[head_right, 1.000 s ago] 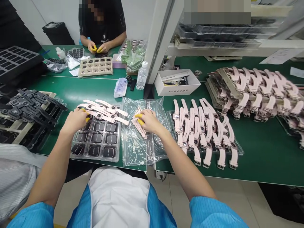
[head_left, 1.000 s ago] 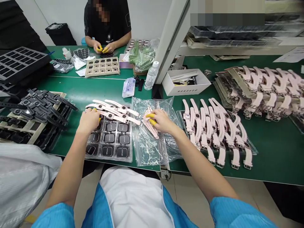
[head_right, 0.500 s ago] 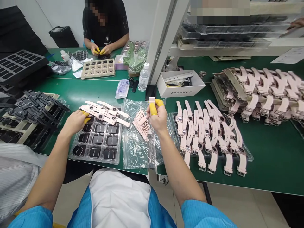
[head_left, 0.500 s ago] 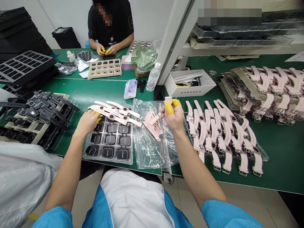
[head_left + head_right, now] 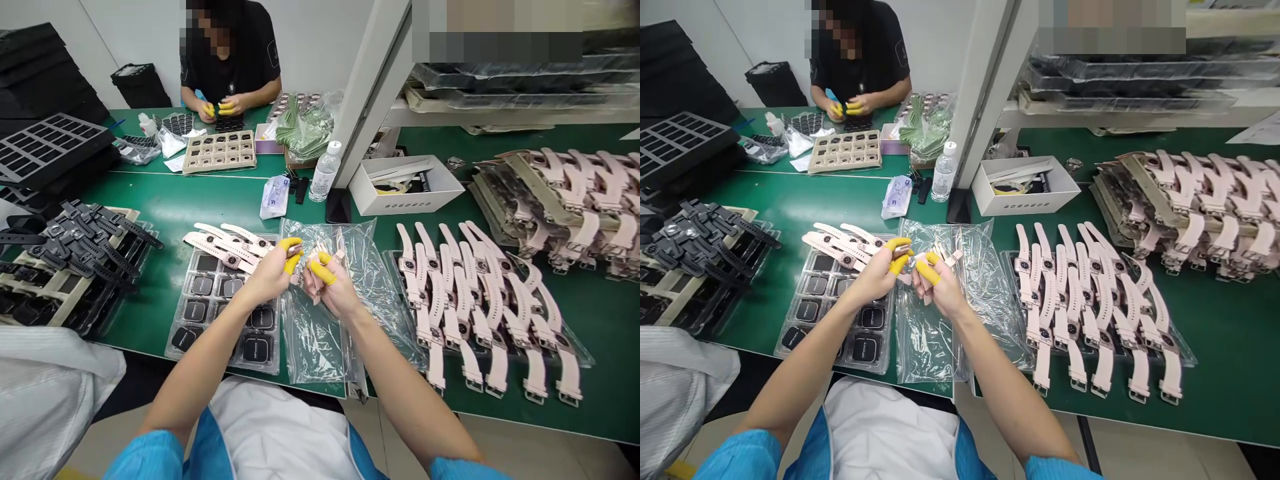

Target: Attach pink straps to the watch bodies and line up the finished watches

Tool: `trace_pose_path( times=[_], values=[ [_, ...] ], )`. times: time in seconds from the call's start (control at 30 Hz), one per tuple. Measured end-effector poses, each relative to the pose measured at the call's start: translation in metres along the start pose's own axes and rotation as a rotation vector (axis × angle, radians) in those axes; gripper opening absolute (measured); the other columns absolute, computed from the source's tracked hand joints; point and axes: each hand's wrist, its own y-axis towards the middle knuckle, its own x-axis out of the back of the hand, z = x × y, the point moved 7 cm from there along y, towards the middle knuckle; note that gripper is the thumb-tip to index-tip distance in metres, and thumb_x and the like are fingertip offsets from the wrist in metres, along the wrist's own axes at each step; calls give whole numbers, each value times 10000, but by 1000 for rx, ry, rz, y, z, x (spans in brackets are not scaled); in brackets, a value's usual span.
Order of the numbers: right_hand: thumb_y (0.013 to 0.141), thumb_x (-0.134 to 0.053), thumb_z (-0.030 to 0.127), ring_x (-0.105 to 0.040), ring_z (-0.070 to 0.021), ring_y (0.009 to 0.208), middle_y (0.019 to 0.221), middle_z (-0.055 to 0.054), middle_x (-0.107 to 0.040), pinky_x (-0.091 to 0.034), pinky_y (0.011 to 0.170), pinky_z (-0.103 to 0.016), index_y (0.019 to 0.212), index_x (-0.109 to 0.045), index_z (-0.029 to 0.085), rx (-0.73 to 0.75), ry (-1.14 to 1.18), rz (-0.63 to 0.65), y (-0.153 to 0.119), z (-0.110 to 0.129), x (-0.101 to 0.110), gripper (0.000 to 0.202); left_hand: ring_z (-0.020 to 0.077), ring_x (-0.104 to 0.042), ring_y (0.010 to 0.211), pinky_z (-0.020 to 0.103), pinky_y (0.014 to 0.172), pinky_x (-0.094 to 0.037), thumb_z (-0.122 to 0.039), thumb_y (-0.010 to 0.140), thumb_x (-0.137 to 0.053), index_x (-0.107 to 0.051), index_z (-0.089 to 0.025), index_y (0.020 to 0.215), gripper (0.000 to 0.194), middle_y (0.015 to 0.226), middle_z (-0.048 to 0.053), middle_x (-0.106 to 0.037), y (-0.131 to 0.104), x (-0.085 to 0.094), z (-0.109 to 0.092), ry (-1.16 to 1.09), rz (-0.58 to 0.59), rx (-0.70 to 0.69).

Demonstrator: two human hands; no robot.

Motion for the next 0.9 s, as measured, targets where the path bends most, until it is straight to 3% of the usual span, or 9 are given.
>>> trace_pose_path(
  times=[0.2, 0.5, 0.9],
  values=[
    [926, -710, 561, -450, -103, 436, 601, 54, -564, -330, 365, -210, 892, -528, 233, -80, -85, 110, -6, -13, -7, 377, 243, -636, 1273, 458, 1095, -544, -10, 896, -455, -592, -225, 1408, 572, 1341, 113, -669, -12, 5, -8, 120, 51, -295],
    [929, -699, 533, -451, -101, 418, 536, 53, -559, -290, 399, -223, 926, -610, 194, -44, -104, 134, -6, -12, -1, 350, 247, -643, 1282, 451, 1073, -565, 3, 908, -453, -545, -237, 1481, 627, 1372, 125, -656, -13, 8, -14, 233, 109, -349],
    [909, -718, 536, -409, -98, 385, 480, 61, -539, -284, 409, -241, 873, -601, 190, -63, -50, 202, -7, -8, -11, 367, 244, -659, 1228, 448, 1039, -576, -49, 953, -440, -528, -222, 1475, 557, 1339, 128, -661, -16, 2, -10, 259, 155, -338]
  ],
)
